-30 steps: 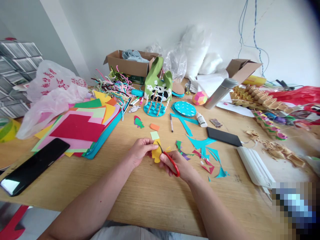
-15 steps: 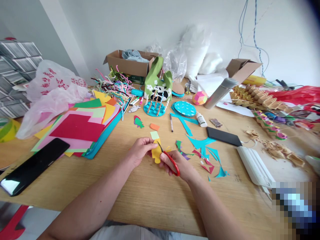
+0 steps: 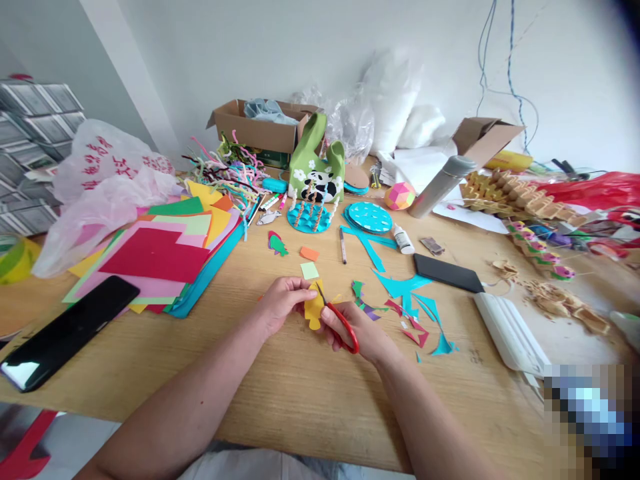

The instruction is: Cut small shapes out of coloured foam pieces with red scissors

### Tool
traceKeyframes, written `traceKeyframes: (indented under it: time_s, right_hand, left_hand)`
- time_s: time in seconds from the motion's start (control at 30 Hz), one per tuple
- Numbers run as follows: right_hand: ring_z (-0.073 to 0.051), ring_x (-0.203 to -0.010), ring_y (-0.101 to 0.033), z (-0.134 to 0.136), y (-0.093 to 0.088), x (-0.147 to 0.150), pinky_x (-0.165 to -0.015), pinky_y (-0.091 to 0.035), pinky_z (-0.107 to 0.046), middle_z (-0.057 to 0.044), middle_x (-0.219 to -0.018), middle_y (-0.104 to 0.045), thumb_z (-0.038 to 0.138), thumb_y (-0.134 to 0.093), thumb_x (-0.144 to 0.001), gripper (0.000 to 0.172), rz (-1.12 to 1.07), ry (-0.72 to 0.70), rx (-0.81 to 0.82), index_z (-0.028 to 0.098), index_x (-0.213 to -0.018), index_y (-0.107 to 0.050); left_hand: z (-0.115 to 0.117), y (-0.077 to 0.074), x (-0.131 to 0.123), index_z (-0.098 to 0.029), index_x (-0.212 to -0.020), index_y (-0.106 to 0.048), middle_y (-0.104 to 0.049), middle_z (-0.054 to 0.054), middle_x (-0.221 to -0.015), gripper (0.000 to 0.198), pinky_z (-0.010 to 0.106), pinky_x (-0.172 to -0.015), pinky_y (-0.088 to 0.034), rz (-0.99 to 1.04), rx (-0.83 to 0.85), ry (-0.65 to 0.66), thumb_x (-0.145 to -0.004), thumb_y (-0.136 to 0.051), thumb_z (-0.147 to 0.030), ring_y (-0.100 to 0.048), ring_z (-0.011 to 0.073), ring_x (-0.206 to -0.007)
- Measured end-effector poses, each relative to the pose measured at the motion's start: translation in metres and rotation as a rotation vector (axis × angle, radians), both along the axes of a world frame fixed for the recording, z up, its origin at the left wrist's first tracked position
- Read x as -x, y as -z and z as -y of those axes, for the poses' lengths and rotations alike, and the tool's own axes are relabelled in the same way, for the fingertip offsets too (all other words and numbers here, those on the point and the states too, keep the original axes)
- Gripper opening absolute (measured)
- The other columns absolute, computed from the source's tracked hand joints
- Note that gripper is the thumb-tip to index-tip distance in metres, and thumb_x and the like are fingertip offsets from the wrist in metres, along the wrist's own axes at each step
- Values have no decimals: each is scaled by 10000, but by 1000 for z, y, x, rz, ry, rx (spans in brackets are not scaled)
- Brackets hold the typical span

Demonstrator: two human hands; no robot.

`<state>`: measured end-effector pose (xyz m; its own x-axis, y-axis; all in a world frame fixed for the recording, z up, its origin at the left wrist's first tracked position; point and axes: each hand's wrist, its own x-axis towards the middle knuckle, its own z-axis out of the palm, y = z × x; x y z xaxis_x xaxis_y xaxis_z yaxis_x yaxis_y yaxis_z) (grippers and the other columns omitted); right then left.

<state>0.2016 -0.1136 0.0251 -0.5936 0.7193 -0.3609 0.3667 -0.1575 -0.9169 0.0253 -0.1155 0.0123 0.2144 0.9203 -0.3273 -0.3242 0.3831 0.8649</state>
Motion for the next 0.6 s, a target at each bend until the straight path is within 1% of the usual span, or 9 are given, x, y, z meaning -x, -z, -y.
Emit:
traceKeyframes:
  time_s: [0.27, 0.6]
  right_hand:
    - [-75, -380, -411, 1, -4, 0, -383, -294, -206, 16, -448, -500, 827, -494, -743, 669, -32, -10, 1, 166, -665, -552]
    - [-84, -395, -433, 0, -1, 0, -387, -312, -209, 7, -479, -513, 842, -475, -737, 693, -1, 6, -15, 157, -684, -568]
  left_hand:
    - [1, 1, 0, -124, -687, -649, -653, 25, -614, 287, 268, -552, -444, -5, 6, -10, -576, -800, -342, -583, 131, -530]
    - [0, 1, -1, -125, -663, -652, -635, 15, -619, 284, 253, -535, -421, 12, 10, -30, -556, -817, -332, -560, 115, -538]
